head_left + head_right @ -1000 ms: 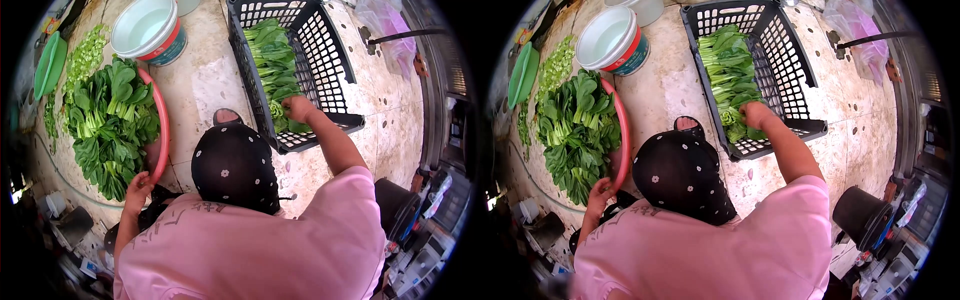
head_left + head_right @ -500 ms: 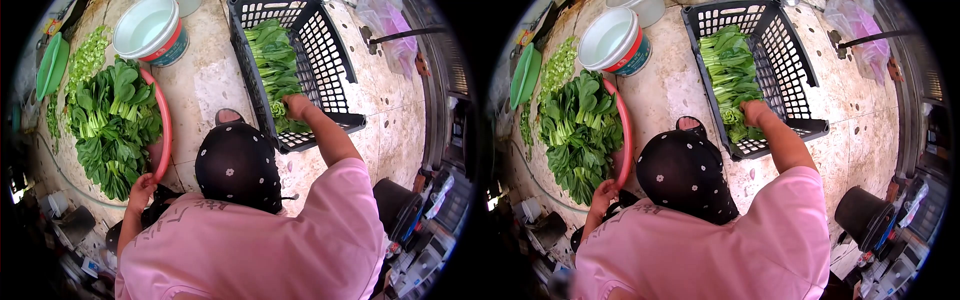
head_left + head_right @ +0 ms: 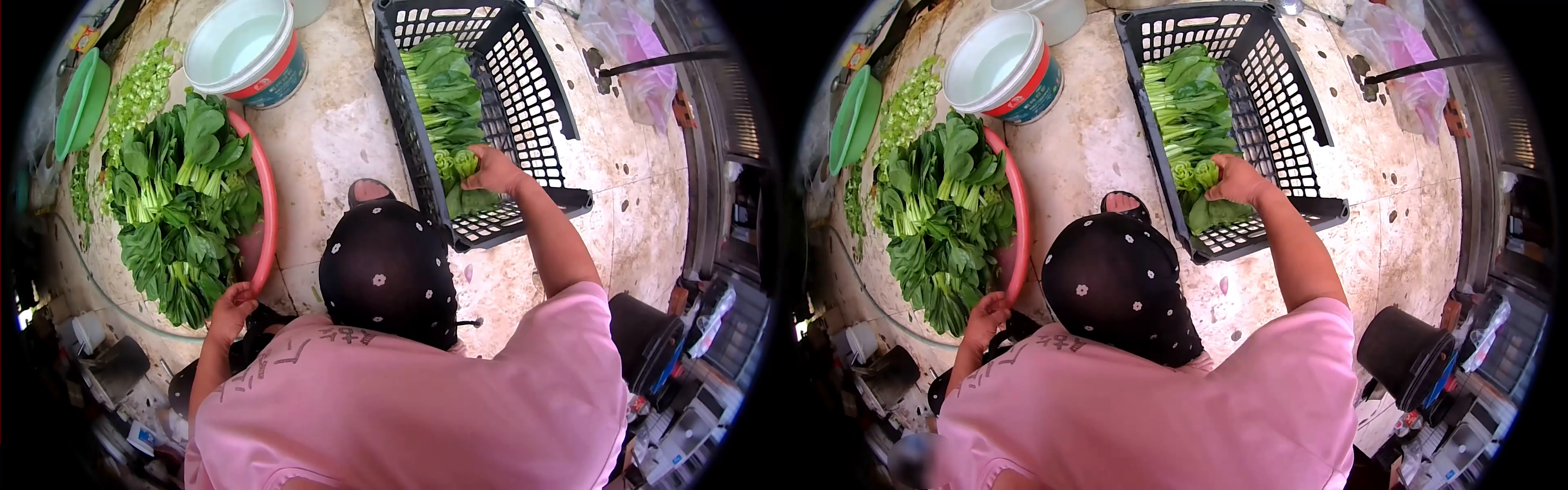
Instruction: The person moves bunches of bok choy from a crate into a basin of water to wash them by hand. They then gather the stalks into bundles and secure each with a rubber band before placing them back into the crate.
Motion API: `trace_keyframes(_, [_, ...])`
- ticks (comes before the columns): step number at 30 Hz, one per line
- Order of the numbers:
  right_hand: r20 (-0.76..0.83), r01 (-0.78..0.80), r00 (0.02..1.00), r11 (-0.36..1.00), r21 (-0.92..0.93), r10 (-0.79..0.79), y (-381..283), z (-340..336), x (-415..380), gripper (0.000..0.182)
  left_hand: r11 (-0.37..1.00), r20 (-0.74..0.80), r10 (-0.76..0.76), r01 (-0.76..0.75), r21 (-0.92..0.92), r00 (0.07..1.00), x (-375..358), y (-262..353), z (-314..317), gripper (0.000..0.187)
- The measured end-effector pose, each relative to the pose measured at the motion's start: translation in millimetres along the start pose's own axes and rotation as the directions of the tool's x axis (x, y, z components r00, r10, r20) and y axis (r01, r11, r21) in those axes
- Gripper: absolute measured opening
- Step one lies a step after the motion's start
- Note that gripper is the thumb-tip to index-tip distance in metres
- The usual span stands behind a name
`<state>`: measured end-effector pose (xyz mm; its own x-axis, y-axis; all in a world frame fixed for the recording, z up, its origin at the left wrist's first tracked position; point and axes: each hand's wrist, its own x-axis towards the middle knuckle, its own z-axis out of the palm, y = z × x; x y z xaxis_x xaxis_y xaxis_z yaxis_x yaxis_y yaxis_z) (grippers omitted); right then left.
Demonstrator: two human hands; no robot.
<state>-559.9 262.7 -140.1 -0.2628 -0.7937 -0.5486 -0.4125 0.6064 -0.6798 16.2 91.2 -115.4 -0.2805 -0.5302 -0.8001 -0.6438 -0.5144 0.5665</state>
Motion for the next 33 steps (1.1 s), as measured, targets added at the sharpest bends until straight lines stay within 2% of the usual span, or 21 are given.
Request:
trace_keyframes(1, [0.045, -0.038, 0.999, 0.986, 0.16, 0.031, 1, 6, 6, 0.052, 1.0, -0.007, -0.008, 0.008, 0.03, 1.0, 0, 1, 1, 0.046])
trace_keyframes(2, [0.044, -0.033, 0.999, 0.986, 0.161, 0.026, 3, 10, 9, 0.052, 0.998, -0.016, -0.017, 0.018, 0.061, 1.0, 0, 2, 1, 0.045])
trace_keyframes(4, [-0.056, -0.011, 0.998, 0.959, 0.284, 0.028, 9, 19, 16, 0.05, 0.999, -0.014, -0.012, 0.013, 0.047, 1.0, -3, 6, 1, 0.045])
trace_keyframes(9, [-0.095, 0.038, 0.995, 0.927, 0.373, -0.002, 19, 26, 20, 0.051, 0.997, -0.033, -0.023, 0.026, 0.077, 0.999, -4, 1, 2, 0.045])
trace_keyframes(12, [-0.049, 0.002, 0.999, 0.927, 0.374, 0.018, 7, 34, 23, 0.051, 0.993, -0.026, -0.024, 0.027, 0.115, 0.999, -3, 1, 4, 0.045])
trace_keyframes(14, [-0.083, -0.101, 0.988, 0.951, 0.292, 0.13, -5, 32, 23, 0.049, 0.993, -0.024, -0.022, 0.025, 0.113, 0.999, -3, 3, 5, 0.046])
trace_keyframes(20, [-0.133, -0.052, 0.989, 0.994, 0.098, 0.065, 7, 21, 32, 0.041, 0.998, -0.02, -0.031, 0.031, 0.046, 0.999, -2, 8, 6, 0.049])
trace_keyframes(22, [-0.155, -0.043, 0.987, 0.997, 0.056, 0.051, -22, -1, 20, 0.042, 0.999, -0.018, -0.028, 0.029, 0.044, 0.999, -2, 7, 6, 0.049])
trace_keyframes(24, [-0.114, -0.104, 0.988, 0.994, -0.02, 0.101, -28, -24, 23, 0.044, 0.999, -0.015, -0.028, 0.028, 0.045, 1.0, 0, 2, 4, 0.049])
trace_keyframes(26, [-0.15, -0.031, 0.989, 0.995, -0.09, 0.017, -33, -49, 35, 0.042, 1.0, 0.002, -0.026, 0.026, 0.007, 1.0, 5, -5, 2, 0.047])
trace_keyframes(28, [-0.243, -0.095, 0.97, 0.877, -0.47, -0.024, -62, -74, 50, 0.039, 1.0, 0.0, -0.02, 0.02, 0.02, 1.0, 2, 3, 5, 0.046])
trace_keyframes(30, [-0.282, -0.097, 0.945, 0.683, -0.724, -0.165, -99, -91, 63, 0.035, 0.999, -0.002, -0.011, 0.011, 0.036, 1.0, 2, 9, 6, 0.045])
trace_keyframes(31, [-0.309, -0.124, 0.925, 0.597, -0.793, -0.219, -105, -95, 79, 0.032, 0.999, -0.019, -0.033, 0.033, 0.043, 0.999, 2, 8, 5, 0.044])
trace_keyframes(33, [-0.358, -0.127, 0.851, 0.51, -0.851, -0.385, -115, -96, 114, 0.02, 0.998, -0.042, -0.042, 0.044, 0.042, 0.998, 3, 2, 3, 0.044])
